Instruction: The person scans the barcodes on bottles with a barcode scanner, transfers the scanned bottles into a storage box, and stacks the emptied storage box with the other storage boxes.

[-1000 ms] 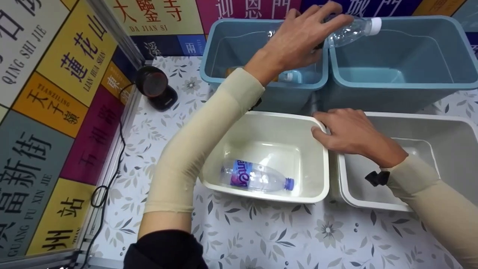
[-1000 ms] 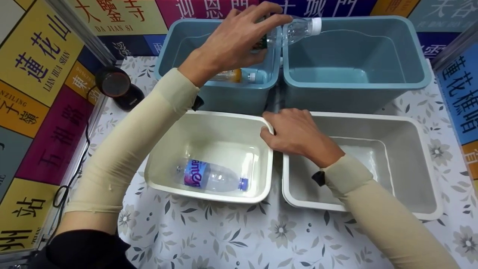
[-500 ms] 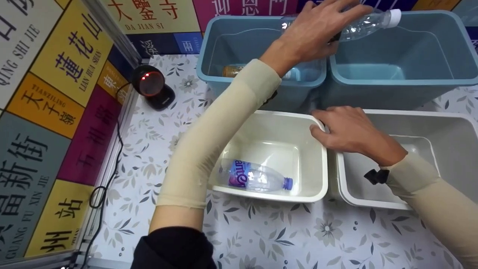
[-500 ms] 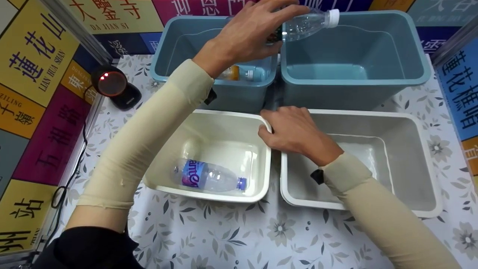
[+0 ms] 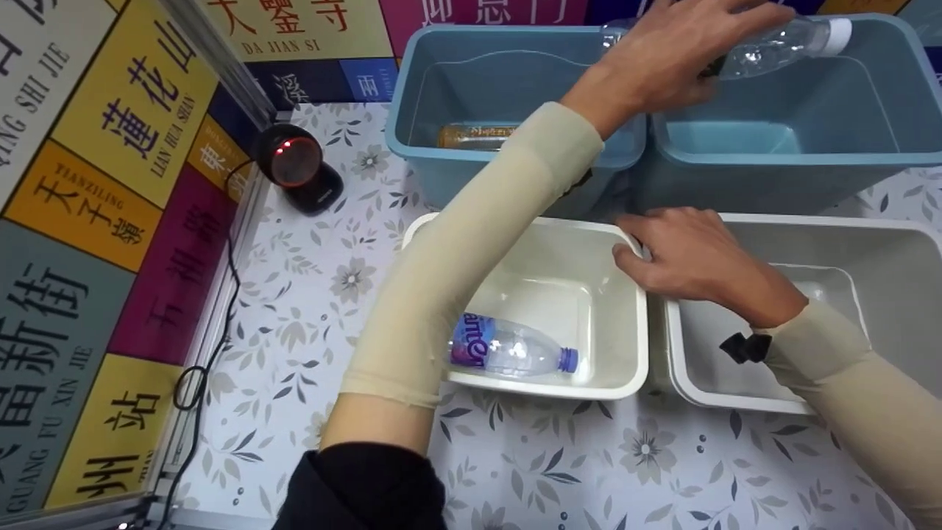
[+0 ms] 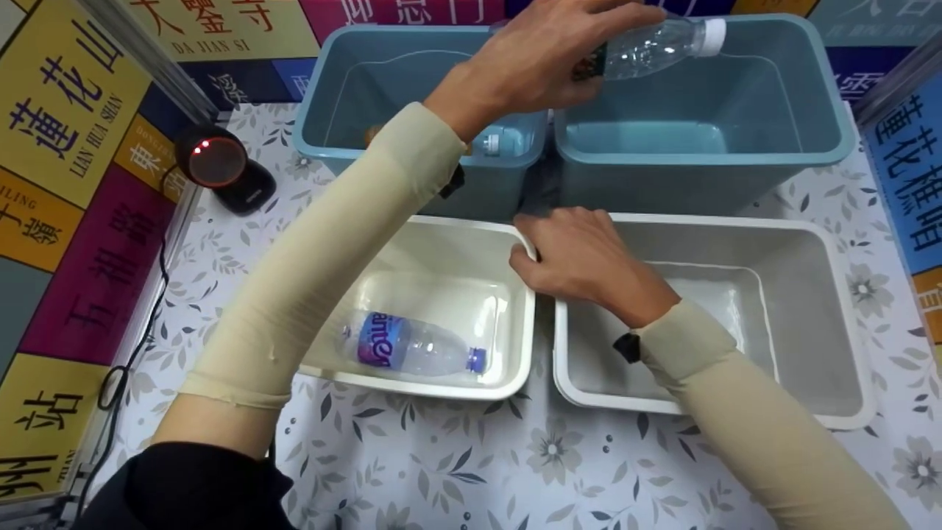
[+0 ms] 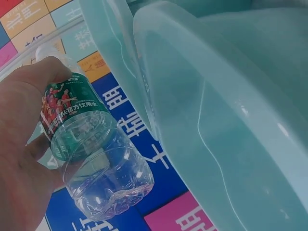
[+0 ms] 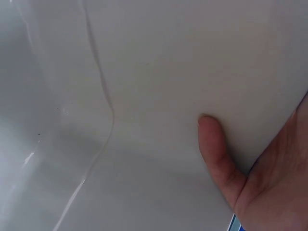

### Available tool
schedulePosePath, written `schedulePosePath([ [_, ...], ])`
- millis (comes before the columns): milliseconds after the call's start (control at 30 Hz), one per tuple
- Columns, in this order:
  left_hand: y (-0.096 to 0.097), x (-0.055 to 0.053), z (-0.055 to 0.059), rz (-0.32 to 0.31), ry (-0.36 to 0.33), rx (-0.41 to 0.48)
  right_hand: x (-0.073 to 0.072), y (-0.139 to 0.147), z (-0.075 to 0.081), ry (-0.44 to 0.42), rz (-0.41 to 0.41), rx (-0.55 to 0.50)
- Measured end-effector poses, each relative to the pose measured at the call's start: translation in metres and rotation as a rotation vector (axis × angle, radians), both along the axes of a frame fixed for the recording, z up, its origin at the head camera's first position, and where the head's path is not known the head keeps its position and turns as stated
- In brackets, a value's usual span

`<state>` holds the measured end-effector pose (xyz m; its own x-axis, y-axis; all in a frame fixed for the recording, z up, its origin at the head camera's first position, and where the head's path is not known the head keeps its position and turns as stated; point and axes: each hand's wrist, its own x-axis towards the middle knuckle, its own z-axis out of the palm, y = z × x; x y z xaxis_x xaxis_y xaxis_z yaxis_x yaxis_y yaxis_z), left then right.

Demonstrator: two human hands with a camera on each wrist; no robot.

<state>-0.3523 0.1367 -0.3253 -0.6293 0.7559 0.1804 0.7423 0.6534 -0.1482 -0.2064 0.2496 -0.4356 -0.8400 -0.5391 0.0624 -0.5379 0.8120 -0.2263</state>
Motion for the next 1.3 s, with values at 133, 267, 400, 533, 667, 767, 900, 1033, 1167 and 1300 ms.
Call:
schedulePosePath([
  [133,0.008,-0.003,-0.001,0.012,-0.022,-0.014,0.0,0.0,0.0,-0.001,0.004,0.006],
  [267,0.015,-0.006,-0.003,0.02,-0.022,-0.016,0.0,0.001,-0.001,-0.003,-0.001,0.006],
  [400,0.022,-0.008,-0.005,0.023,-0.022,-0.017,-0.001,0.001,-0.001,-0.009,-0.001,0.01],
  [533,0.028,-0.009,-0.006,0.028,-0.023,-0.021,-0.001,0.0,0.0,-0.023,-0.003,0.018],
  [667,0.036,-0.011,-0.003,0.031,-0.031,-0.014,-0.001,0.001,0.0,-0.035,-0.019,0.02],
  [767,0.044,-0.012,-0.001,0.027,-0.034,-0.011,0.0,0.002,0.0,-0.041,-0.03,0.015],
  [900,0.053,-0.013,-0.001,0.025,-0.048,-0.028,0.002,0.001,0.0,-0.045,-0.034,0.009],
  [1033,0.058,-0.015,-0.004,0.05,-0.085,-0.052,0.002,0.0,-0.001,-0.051,-0.028,0.014],
  [1167,0.061,-0.017,-0.007,0.073,-0.104,-0.059,0.001,0.001,0.0,-0.052,-0.024,0.018],
  [1300,0.064,-0.017,-0.007,0.074,-0.096,-0.056,0.0,0.002,0.001,-0.05,-0.026,0.017],
])
